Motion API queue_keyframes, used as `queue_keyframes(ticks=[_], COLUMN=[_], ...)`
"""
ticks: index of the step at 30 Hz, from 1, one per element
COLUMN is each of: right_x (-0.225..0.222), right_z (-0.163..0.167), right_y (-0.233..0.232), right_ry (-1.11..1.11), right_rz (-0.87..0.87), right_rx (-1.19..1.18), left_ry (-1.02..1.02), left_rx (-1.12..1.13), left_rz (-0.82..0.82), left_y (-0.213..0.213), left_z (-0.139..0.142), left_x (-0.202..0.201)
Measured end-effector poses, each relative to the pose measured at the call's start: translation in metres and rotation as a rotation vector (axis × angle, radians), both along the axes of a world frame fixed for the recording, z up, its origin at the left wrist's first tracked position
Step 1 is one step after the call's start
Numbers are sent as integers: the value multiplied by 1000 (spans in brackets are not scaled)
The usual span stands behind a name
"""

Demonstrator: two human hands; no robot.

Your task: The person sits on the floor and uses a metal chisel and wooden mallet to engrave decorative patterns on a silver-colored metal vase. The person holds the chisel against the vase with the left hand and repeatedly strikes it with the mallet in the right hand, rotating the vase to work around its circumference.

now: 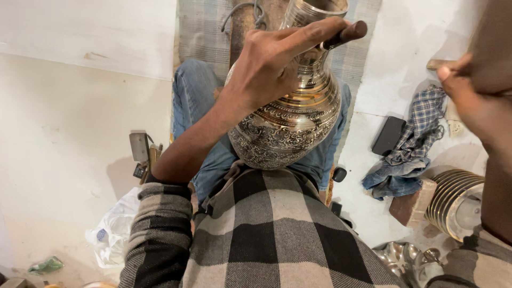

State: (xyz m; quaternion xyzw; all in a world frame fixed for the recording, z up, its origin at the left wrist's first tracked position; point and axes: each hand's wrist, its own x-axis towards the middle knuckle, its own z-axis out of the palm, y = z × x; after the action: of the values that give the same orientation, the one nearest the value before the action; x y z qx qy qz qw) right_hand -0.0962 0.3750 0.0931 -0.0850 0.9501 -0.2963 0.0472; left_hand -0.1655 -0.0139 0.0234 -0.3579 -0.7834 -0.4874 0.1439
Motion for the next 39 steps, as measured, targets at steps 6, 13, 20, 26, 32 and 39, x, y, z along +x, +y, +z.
queue_keyframes(ticks=[6,13,20,26,32,39], right_x=[-2,-5,0,-5,-13,-13], right_z=[-17,39,62,47,45,38], right_y=[19,-58,-81,-76,-72,-87], right_ry=[70,21,100,214,213,189], right_rz=[60,-56,-30,-35,65,-92], right_rx=[111,-135,149,198,95,-320], left_ry=[42,29,1,-49,-8,15], left_rx=[-6,-18,1,-15,-18,-13], left_rz=[6,-17,-45,-52,-54,-69], left_y=[-4,-4,-7,-4,-5,-8], left_z=[-1,-1,-1,6,7,7], left_x=[-2,-4,-6,-7,-8,-11])
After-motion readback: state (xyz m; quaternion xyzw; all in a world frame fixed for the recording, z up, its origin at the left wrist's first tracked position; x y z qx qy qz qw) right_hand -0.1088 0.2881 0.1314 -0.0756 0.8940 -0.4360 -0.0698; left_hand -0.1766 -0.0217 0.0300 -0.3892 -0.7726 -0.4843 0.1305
